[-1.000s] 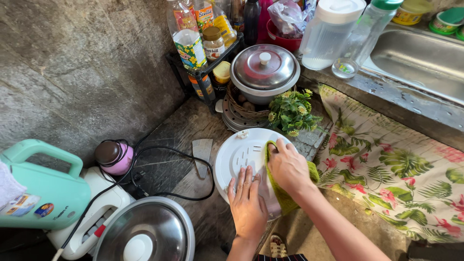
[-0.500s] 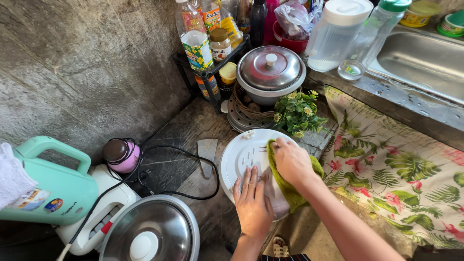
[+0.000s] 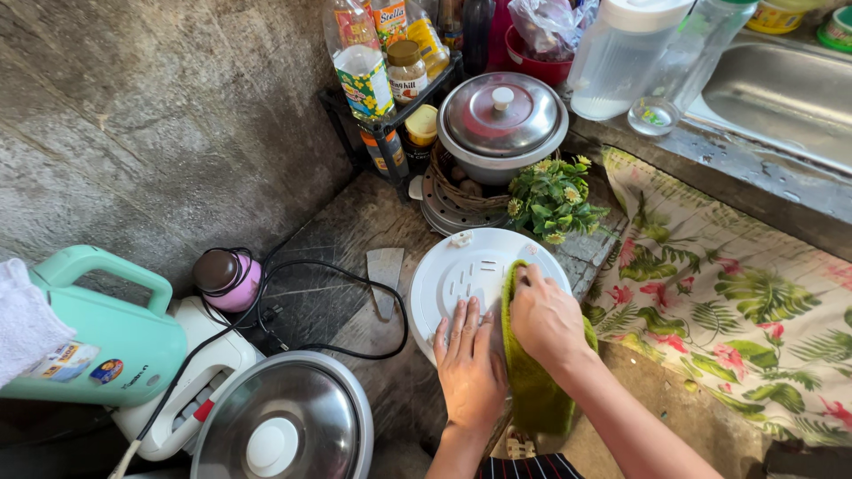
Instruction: The person wipes the underside and body of a white rice cooker with a green cloth, then wipes the inner pot and the pot's exterior, reassembles the cooker, and handles the power cord at the end.
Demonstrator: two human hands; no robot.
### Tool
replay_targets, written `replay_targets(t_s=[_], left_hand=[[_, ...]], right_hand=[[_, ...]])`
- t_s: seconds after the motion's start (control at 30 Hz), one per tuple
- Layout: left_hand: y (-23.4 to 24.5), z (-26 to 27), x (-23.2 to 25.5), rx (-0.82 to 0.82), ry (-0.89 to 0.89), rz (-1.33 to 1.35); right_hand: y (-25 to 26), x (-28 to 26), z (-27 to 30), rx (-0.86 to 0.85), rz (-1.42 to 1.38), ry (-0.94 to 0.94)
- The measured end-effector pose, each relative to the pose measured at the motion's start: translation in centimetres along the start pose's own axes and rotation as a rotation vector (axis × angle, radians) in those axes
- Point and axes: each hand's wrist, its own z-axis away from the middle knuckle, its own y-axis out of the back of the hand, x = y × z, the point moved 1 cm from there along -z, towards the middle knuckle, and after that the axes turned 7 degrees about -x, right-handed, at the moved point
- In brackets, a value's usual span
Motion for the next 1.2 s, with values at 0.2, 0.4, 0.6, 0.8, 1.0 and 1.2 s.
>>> replay_targets(t_s=[0.2, 0.4, 0.6, 0.8, 1.0, 1.2], left_hand=[[-0.3, 0.1, -0.1, 0.038, 0.001, -0.009], [-0.5, -0.1, -0.2, 0.041, -0.005, 0.004], [-0.7, 0.1, -0.3, 0.035, -0.003, 0.005], [-0.8, 0.0, -0.3, 0.029, 0.007, 0.006], [-0.2, 0.2, -0.2, 0.044, 0.002, -0.009], [1.0, -0.6, 1.0, 0.122, 0.006, -0.046]], right_hand=[[-1.2, -0.7, 4.4, -0.097, 0.121, -0.05], [-0.7, -0.2, 1.8, -0.138, 0.095, -0.095], [-1.6, -2.8, 5.1, -0.16, 0.031, -0.186], [-0.6, -1.7, 4.5, -0.149, 0.147, -0.076], [-0.7, -1.1, 4.7, 0.011, 0.115, -0.016], [-0.5, 2.8, 10.0, 0.139, -0.326, -0.112]])
